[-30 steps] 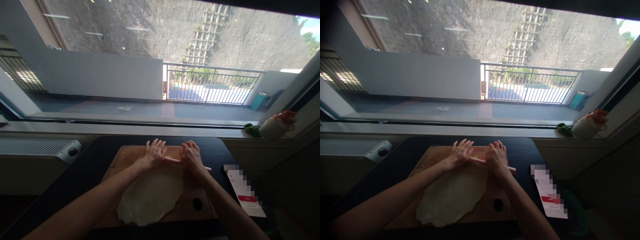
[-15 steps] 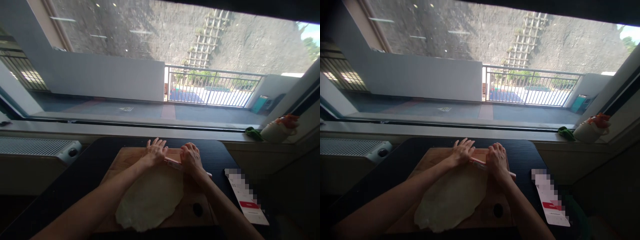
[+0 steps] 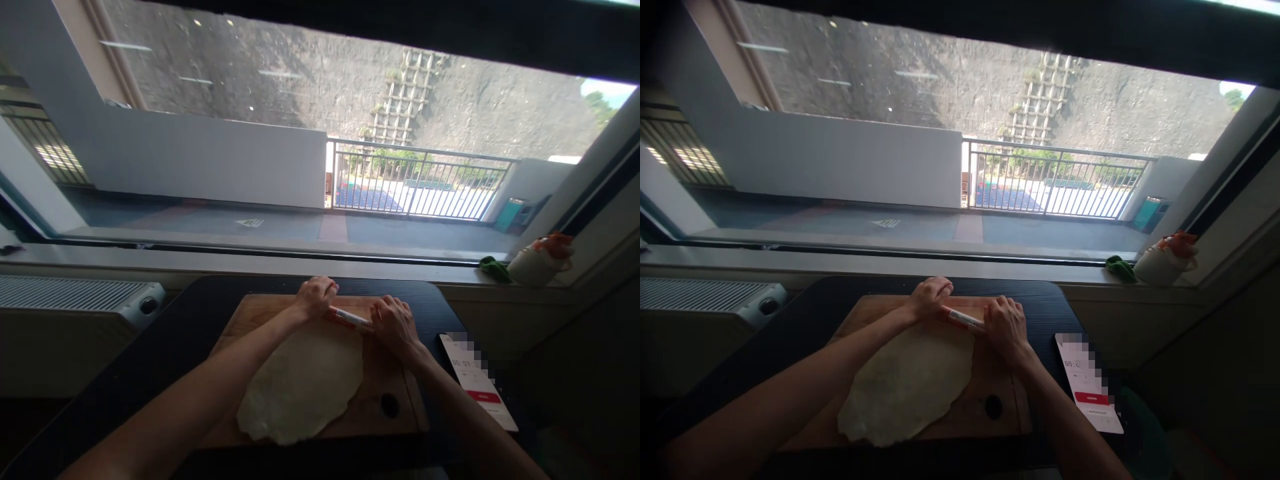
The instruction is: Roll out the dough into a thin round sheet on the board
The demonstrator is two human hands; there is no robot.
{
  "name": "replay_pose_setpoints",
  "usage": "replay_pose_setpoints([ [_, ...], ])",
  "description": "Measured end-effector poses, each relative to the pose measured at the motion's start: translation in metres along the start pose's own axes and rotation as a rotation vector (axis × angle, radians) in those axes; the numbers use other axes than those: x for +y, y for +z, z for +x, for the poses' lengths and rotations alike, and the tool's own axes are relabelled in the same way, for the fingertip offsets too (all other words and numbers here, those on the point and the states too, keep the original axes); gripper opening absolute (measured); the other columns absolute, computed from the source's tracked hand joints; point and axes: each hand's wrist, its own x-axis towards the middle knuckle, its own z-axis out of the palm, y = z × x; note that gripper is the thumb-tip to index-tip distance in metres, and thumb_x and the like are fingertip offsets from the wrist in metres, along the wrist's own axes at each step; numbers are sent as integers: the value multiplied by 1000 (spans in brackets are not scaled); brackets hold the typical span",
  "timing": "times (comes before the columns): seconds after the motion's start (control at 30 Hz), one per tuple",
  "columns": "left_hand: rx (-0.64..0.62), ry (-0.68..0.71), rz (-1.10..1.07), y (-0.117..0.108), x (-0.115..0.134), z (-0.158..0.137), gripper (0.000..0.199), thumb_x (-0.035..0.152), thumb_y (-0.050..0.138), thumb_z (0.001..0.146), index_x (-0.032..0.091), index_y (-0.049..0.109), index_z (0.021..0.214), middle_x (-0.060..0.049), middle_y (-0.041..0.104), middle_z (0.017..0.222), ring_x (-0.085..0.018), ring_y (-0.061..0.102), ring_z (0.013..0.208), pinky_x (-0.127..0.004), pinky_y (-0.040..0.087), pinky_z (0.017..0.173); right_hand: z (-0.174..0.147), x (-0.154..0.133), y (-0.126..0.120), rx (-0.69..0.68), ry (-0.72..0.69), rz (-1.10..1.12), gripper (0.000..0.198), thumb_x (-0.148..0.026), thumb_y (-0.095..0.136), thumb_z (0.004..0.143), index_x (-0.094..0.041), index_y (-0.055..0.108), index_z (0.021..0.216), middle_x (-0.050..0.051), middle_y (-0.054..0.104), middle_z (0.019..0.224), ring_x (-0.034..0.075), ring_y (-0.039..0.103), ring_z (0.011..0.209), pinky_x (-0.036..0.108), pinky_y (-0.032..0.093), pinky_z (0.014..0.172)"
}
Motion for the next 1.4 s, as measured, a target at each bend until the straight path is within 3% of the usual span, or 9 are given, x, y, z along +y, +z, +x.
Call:
replay_pose_setpoints([
  [0.1,-97,327,-53,-8,-4,-29,26,43,48,83,23,63,91,-2,63,104,-18,54,101,-31,38,92,-24,0,0,-15,6,-10,42,-35,26,96,-19,63,82,6,65,86,17,57,79,28,35,72],
  [0.17,-101,421,-2,-17,-4,-39,19,37,54,80,23,63,88,-2,64,96,-18,54,98,-33,36,95,-23,-3,-2,-47,23,-6,46,-38,24,97,-20,63,82,5,66,79,16,59,71,27,34,64],
  [0.37,-7,317,109,-75,-9,-39,16,31,53,81,23,60,92,-4,60,98,-19,52,96,-33,38,88,17,-31,-26,32,30,33,56,-44,16,97,-19,64,82,7,68,75,14,58,63,27,27,58],
  [0.5,-63,218,99,-103,-39,-86,17,34,53,79,22,58,89,-3,58,92,-18,54,88,-30,41,80,21,-73,-19,-25,-59,111,53,-44,19,97,-20,63,79,5,67,77,14,58,66,26,28,60],
  [0.63,-205,59,56,-92,-67,-142,22,40,50,79,22,58,88,-2,60,88,-17,56,80,-29,42,75,8,-104,6,-82,-102,222,38,-35,27,96,-22,62,89,3,66,87,15,58,79,25,34,69],
  [0.73,-191,-47,62,-69,-69,-157,34,46,43,83,23,58,103,-5,60,109,-20,55,100,-33,40,88,-4,-110,17,5,-76,231,30,-33,35,93,-23,56,111,5,60,110,19,50,104,29,33,87],
  [0.93,-23,-94,183,-27,-54,-136,52,48,27,91,23,41,134,-8,40,142,-26,29,133,-48,17,109,-14,-109,21,51,-119,181,34,-36,33,93,-24,53,118,6,49,128,22,28,129,38,16,105],
  [1.17,-147,-276,206,-24,-72,-90,59,46,18,92,14,32,140,-11,30,147,-28,23,136,-54,17,107,39,-111,31,-47,-28,216,37,-40,34,92,-23,52,120,8,53,121,23,35,123,39,26,99],
  [1.4,-21,-63,288,-23,-51,-133,51,44,26,92,25,36,138,-4,36,145,-26,25,135,-49,14,111,-16,-104,26,64,-198,222,35,-38,33,93,-25,52,119,5,49,129,23,23,132,41,13,107],
])
